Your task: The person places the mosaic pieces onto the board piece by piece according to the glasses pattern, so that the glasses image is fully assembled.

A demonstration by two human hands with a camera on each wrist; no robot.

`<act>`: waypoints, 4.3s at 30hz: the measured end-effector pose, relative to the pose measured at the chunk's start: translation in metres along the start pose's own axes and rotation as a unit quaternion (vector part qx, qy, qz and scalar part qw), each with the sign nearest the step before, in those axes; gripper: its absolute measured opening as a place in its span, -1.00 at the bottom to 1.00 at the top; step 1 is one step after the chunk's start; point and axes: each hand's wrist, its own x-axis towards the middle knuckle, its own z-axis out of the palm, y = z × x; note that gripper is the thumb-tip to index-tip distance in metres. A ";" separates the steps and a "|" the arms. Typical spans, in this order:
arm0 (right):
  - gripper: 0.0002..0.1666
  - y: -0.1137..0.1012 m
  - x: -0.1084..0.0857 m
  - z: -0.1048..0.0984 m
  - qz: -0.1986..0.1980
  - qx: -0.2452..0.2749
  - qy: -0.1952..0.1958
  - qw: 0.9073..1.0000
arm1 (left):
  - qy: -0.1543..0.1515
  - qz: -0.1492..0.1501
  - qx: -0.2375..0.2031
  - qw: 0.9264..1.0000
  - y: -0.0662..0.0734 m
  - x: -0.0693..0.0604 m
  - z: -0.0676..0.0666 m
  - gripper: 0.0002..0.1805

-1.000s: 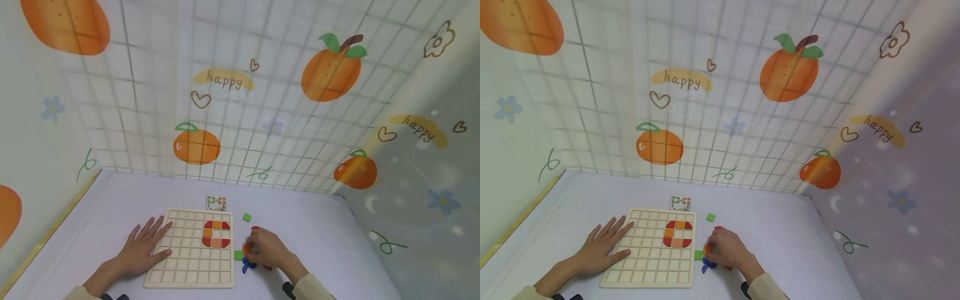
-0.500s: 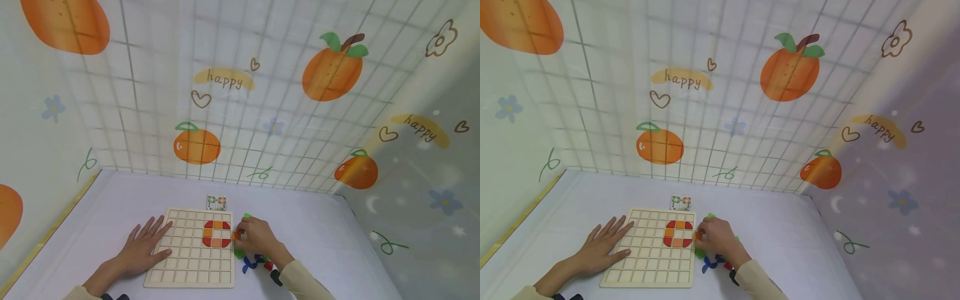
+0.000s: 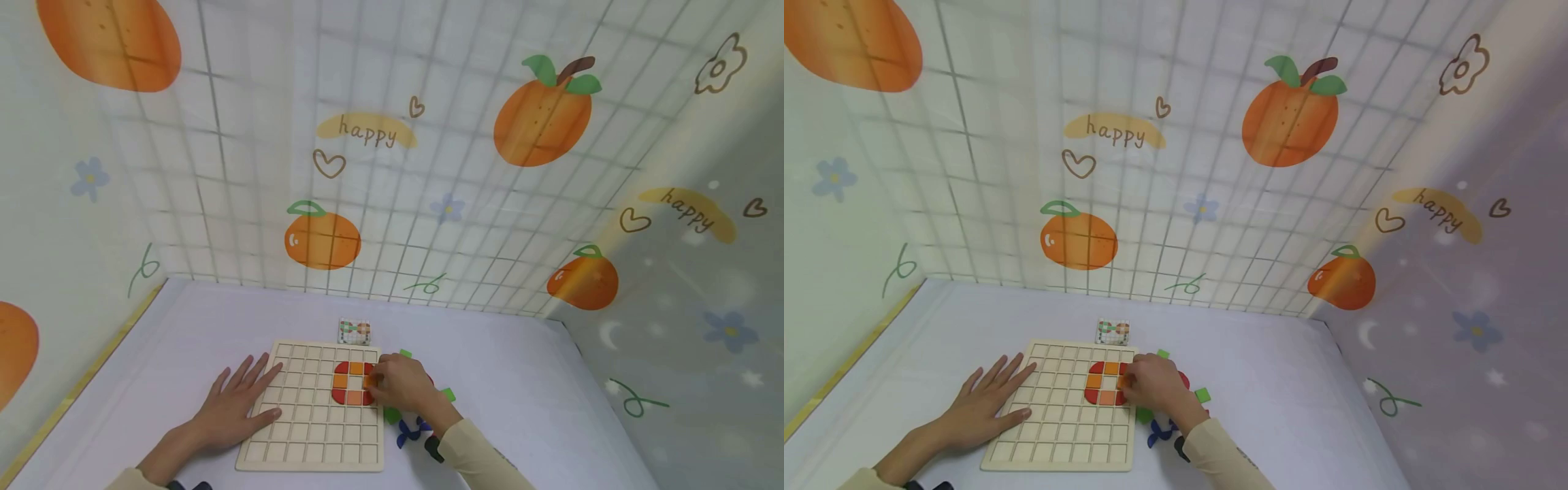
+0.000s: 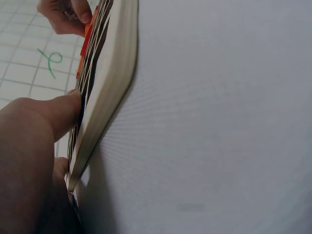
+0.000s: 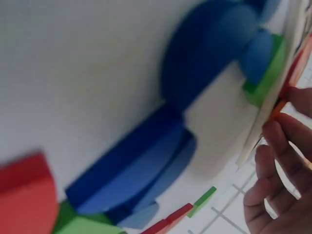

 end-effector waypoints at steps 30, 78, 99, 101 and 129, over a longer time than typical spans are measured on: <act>-0.85 0.002 -0.022 -0.010 0.011 0.045 -0.023 0.999 | -0.014 -0.010 0.016 1.000 -0.001 0.000 0.002 -0.10; -0.83 0.031 -0.080 -0.014 0.096 0.275 -0.028 0.956 | 0.012 0.001 0.004 1.000 0.000 -0.001 0.002 -0.13; -0.92 -0.018 -0.036 0.006 0.093 0.283 -0.010 0.955 | -0.004 -0.010 0.015 1.000 -0.001 0.000 0.003 -0.11; -0.90 -0.019 -0.036 0.005 0.093 0.267 -0.016 0.959 | 0.004 -0.003 0.008 1.000 -0.003 0.000 0.005 -0.12; -0.79 -0.019 -0.048 0.007 -0.056 0.099 0.006 0.993 | 0.024 0.011 -0.004 1.000 -0.003 0.000 0.005 -0.15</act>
